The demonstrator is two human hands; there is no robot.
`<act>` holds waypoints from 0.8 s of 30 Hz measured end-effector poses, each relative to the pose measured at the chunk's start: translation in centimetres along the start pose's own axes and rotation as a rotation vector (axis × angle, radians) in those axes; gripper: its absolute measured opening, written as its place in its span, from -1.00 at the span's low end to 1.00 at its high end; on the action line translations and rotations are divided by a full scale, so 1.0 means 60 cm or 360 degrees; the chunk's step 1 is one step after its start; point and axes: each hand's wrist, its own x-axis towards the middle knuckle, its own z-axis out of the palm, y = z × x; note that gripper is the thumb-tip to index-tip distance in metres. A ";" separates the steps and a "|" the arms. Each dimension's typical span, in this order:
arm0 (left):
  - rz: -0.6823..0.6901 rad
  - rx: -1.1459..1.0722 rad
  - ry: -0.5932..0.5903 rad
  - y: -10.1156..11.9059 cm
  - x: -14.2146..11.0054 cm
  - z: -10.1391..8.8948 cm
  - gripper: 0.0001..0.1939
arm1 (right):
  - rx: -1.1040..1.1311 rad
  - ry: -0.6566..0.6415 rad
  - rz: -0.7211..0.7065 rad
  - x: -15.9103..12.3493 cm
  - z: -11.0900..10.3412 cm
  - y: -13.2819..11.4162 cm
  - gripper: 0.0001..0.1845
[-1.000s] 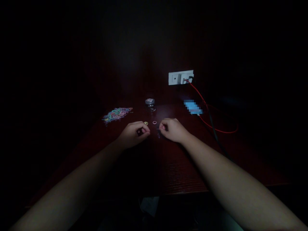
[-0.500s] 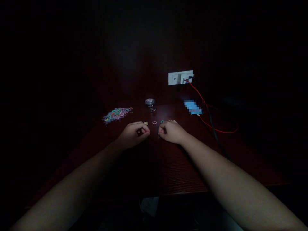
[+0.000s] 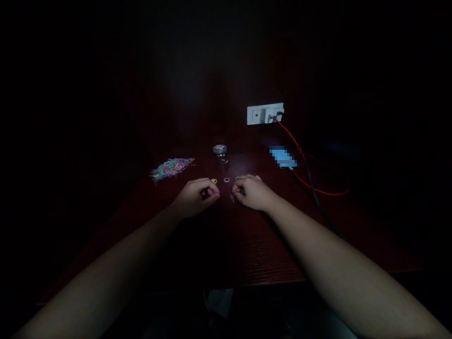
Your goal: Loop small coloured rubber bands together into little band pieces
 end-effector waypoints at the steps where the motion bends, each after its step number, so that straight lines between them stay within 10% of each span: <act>1: -0.0002 0.0003 0.0001 0.000 0.000 0.000 -0.97 | 0.0002 -0.0008 0.0001 0.000 0.000 0.000 -0.90; 24: -0.0016 0.0000 0.0002 0.002 0.001 -0.002 -0.97 | 0.0087 -0.0182 -0.0017 0.000 0.011 -0.006 -0.93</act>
